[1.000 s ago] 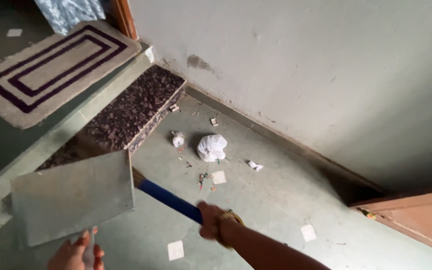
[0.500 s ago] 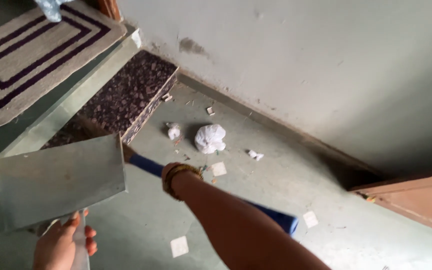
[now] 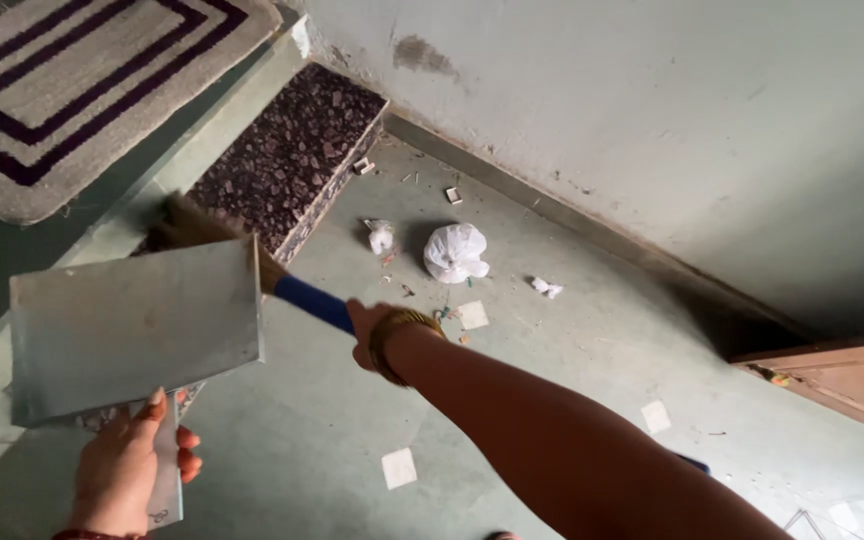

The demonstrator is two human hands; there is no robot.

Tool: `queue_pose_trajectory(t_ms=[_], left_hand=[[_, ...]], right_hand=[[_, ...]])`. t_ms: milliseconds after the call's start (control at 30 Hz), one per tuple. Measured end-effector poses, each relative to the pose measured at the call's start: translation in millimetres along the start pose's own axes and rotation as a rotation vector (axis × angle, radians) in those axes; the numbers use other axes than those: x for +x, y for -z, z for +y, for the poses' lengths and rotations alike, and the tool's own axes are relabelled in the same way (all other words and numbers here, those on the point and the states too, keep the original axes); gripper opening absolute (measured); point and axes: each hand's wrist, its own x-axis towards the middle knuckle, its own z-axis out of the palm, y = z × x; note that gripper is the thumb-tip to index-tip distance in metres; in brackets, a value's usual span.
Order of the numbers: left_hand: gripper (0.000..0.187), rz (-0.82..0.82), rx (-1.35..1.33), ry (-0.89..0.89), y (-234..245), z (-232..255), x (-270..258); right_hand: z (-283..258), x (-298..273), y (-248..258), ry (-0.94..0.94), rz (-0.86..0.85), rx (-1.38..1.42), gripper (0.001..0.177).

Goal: The person sweeps debris from the floor using a broom, pushing the items into a metal dustpan and moving across different areas of the room.

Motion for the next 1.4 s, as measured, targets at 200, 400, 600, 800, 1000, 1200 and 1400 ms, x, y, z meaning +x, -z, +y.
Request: queue_pose_trajectory(t_ms=[200,400,600,800,1000,1200,1400], left_hand=[[0.050,-0.021,-0.033,-0.093,-3,17,13],[0.045,-0.154,-0.038,-0.354,-16,72,34],[0.047,-0.083,0.060,-0.207,-35,167,35],[0.046,-0.125,0.003,-0.249,-34,210,45],[0.049,-0.098,0.008,-0.268,-29,212,63],[0.047,-0.060,0.051,-0.215,-35,214,78],[0.049,-0.110,0.045,-0.212,-45,220,86]], right_hand=[[6,0,-31,0.065,-0.072,-0.193,0.068],[12,26,-11,-0.083,-0.118,-0.150,0.077],[36,84,26,-0.498,0.106,0.600,0.055],[29,26,22,-0.172,0.120,0.010,0.062],[-9,-36,3,0.024,-0.177,-0.156,0.063],[8,15,3,0.047,-0.150,-0.320,0.077],[55,75,38,-0.204,0.039,-0.031,0.072]])
